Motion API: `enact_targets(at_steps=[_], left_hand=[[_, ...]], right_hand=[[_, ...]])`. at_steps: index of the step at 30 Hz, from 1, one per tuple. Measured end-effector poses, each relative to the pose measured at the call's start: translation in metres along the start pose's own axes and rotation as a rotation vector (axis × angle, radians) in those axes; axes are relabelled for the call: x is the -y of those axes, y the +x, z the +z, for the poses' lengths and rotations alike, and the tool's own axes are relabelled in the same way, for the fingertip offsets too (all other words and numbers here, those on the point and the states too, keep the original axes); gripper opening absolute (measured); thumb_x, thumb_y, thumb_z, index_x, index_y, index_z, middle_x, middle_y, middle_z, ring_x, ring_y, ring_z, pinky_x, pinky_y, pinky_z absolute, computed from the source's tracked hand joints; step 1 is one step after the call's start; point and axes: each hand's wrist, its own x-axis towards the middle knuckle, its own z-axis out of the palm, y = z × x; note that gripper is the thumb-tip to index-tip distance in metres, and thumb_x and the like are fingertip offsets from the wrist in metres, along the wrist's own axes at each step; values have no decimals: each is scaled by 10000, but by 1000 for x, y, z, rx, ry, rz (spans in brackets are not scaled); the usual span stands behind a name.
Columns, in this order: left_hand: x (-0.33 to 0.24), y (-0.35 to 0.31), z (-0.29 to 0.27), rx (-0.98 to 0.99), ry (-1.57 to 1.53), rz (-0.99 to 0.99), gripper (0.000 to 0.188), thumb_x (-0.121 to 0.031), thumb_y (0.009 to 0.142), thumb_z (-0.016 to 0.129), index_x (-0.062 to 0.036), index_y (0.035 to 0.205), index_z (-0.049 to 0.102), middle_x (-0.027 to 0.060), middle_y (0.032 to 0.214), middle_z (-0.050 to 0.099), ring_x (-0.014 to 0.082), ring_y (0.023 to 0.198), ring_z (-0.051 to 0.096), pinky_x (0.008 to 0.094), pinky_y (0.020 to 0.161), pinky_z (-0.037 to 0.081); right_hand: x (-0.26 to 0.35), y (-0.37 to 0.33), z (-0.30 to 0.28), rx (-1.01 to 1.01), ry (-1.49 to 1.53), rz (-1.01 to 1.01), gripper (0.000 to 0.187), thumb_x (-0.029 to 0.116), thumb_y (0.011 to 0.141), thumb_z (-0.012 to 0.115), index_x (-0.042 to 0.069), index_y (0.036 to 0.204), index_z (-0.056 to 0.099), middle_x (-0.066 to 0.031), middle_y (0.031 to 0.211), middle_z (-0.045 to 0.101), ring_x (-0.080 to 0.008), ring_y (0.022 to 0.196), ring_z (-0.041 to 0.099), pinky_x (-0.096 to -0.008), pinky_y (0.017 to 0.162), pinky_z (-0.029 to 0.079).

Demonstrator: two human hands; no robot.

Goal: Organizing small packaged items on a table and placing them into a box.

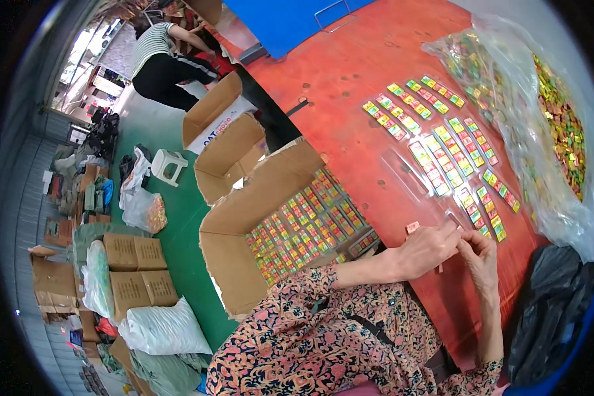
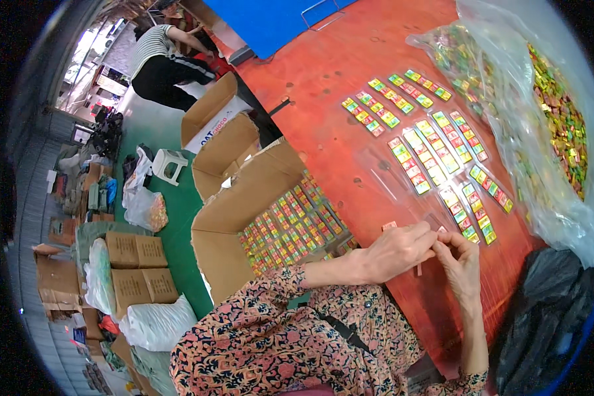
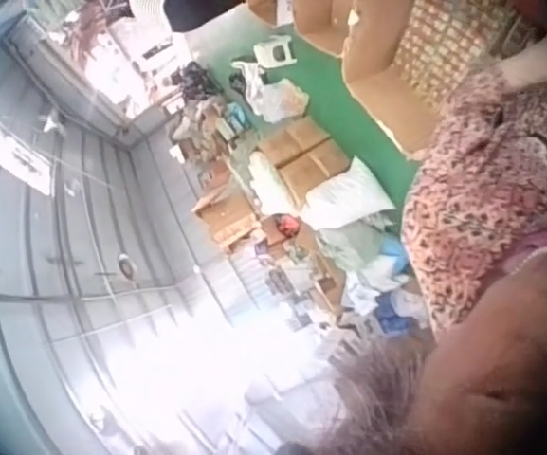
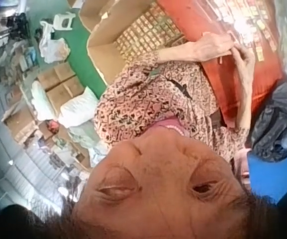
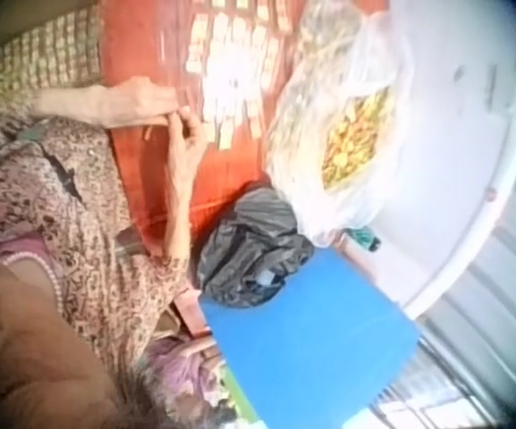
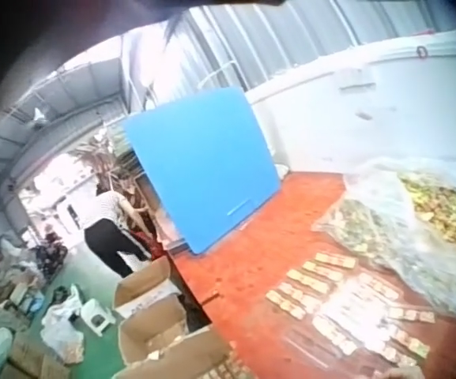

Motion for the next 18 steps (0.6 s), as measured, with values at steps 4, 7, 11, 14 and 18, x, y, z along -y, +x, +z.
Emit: enact_targets(at_steps=[4,7,11,14,18], left_hand=[[1,10,-3,70,117,142,311,-145,752,655,2,1012,566,86,788,536,223,723,579,332,508,484],[12,11,-19,53,61,-48,175,-62,748,671,-39,913,619,105,764,564,261,646,585,344,539,485],[25,15,-3,93,16,-89,137,-46,769,663,-12,896,623,121,751,563,303,656,596,371,567,475],[25,16,1,182,62,-127,121,-79,789,655,-31,898,634,119,770,578,305,680,605,379,582,477],[26,18,12,202,68,-115,113,-83,788,659,-37,889,638,117,773,583,305,686,607,382,585,480]], right_hand=[[1,-9,-19,-141,-272,11,171,163,859,641,-8,851,639,34,675,548,-35,610,450,-205,550,362],[1,-10,-30,-214,-281,18,147,130,851,634,-1,916,614,31,719,556,-34,638,467,-197,568,367],[-16,-18,-44,-285,-334,-13,153,101,818,646,-13,917,620,8,702,575,-51,633,495,-215,573,395],[-19,-14,-33,-313,-359,-27,158,92,795,653,-20,901,620,-35,682,599,-80,616,524,-237,564,413],[-18,-8,-21,-315,-420,-94,181,114,797,649,-28,904,612,-92,702,631,-135,613,569,-283,557,440]])
